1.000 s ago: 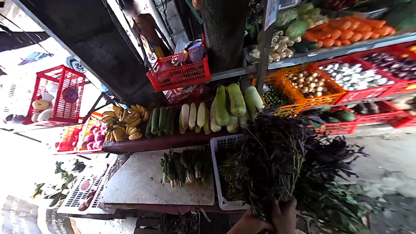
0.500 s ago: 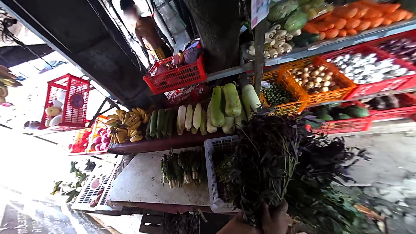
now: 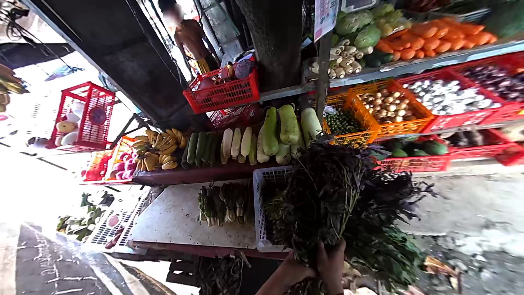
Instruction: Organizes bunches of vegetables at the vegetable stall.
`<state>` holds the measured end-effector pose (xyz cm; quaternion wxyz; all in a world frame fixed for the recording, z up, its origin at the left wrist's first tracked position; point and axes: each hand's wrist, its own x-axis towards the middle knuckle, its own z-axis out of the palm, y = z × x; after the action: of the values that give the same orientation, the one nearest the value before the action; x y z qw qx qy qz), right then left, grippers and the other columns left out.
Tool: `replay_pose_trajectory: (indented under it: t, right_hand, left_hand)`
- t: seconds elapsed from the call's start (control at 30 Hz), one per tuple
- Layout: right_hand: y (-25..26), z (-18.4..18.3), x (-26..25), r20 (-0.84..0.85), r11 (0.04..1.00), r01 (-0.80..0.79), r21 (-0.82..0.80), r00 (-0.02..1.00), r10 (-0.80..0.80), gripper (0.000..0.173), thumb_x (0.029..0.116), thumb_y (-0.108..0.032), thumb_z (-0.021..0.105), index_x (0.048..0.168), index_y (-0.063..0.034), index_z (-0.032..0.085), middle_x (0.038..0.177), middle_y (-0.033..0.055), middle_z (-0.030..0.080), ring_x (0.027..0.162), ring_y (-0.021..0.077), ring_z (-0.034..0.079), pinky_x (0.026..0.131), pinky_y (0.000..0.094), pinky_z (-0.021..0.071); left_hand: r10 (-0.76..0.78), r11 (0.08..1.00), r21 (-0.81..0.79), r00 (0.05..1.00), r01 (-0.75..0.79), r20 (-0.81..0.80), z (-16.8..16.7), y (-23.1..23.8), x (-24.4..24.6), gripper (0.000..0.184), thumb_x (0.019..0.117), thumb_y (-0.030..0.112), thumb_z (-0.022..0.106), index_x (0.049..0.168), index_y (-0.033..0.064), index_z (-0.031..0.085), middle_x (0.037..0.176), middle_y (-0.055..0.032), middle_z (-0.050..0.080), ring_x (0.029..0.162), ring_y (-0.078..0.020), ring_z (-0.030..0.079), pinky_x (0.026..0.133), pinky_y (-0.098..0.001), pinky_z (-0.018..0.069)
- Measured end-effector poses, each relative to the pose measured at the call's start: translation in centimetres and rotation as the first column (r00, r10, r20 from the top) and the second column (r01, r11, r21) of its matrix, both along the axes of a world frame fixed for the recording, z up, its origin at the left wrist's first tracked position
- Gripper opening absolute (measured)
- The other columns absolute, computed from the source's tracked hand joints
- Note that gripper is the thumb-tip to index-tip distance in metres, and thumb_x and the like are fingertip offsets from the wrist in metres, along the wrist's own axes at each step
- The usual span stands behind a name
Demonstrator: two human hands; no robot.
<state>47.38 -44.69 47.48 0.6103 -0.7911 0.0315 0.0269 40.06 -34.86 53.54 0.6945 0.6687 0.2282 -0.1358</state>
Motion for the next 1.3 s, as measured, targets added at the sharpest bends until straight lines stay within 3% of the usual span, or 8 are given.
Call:
replay_pose_trajectory:
  t: [0.3,0.5,0.7,0.93,1.07,1.3]
  right_hand:
    - [-0.1,-0.5,0.1,0.015,0.998,0.007,0.065,1.000,-0.008,0.083,0.0892,-0.026,0.066,0.152,0.0113,0.028,0.135,0.0341,0.057,0.127,0.0423,0.058,0.107,0.0573,0.0456]
    - [-0.5,-0.5,-0.3,0.021,0.985,-0.057,0.163,0.998,0.054,0.087,0.0911,-0.028,0.062,0.155,0.0115,0.019,0.144,0.0331,0.049,0.135,0.0337,0.053,0.114,0.0465,0.0424]
    - [-0.1,-0.2,-0.4,-0.005,0.994,-0.027,0.102,1.000,0.028,0.084,0.0919,-0.028,0.061,0.155,0.0108,0.021,0.140,0.0339,0.053,0.131,0.0390,0.056,0.110,0.0535,0.0443]
    - [-0.5,0.1,-0.1,-0.026,0.994,-0.022,0.105,0.999,0.025,0.084,0.0899,-0.027,0.064,0.154,0.0103,0.025,0.140,0.0325,0.054,0.131,0.0361,0.056,0.111,0.0504,0.0438]
    - [-0.4,0.1,0.0,-0.011,0.994,-0.025,0.102,1.000,0.027,0.084,0.0900,-0.029,0.062,0.154,0.0106,0.025,0.139,0.0328,0.054,0.130,0.0364,0.056,0.111,0.0508,0.0439]
    - [-0.5,1.1,0.4,-0.087,0.996,-0.043,0.083,0.995,0.050,0.078,0.0963,-0.025,0.064,0.154,0.0083,0.026,0.136,0.0322,0.057,0.128,0.0380,0.059,0.109,0.0539,0.0449]
  left_hand:
    - [0.000,1.000,0.013,1.000,0.000,0.016,-0.9,0.0,-0.1,0.067,0.0769,0.000,0.084,0.136,0.0011,0.054,0.124,-0.0061,0.069,0.112,-0.0094,0.066,0.101,-0.0328,0.0550]
    - [-0.012,0.999,0.030,1.000,0.012,-0.003,-1.3,0.2,-0.3,0.070,0.0772,0.003,0.085,0.139,0.0016,0.052,0.126,-0.0067,0.068,0.115,-0.0100,0.065,0.102,-0.0329,0.0542]
    - [0.030,1.000,0.004,0.999,-0.030,0.025,-1.1,-0.1,-0.3,0.066,0.0794,0.000,0.082,0.137,-0.0011,0.051,0.123,-0.0071,0.068,0.112,-0.0100,0.066,0.100,-0.0328,0.0555]
    - [0.077,0.996,-0.044,0.997,-0.076,0.026,-1.5,-0.4,-0.5,0.076,0.0754,-0.002,0.085,0.141,-0.0012,0.047,0.127,-0.0091,0.067,0.116,-0.0126,0.065,0.103,-0.0350,0.0545]
    - [0.054,0.997,-0.051,0.997,-0.051,0.059,-1.3,-0.1,-0.2,0.070,0.0756,-0.002,0.084,0.138,-0.0006,0.051,0.124,-0.0078,0.069,0.115,-0.0124,0.066,0.102,-0.0353,0.0547]
    - [0.048,0.998,0.028,0.998,-0.049,0.040,-0.5,-0.3,0.1,0.070,0.0744,0.002,0.087,0.136,-0.0001,0.054,0.125,-0.0089,0.069,0.115,-0.0124,0.066,0.103,-0.0346,0.0543]
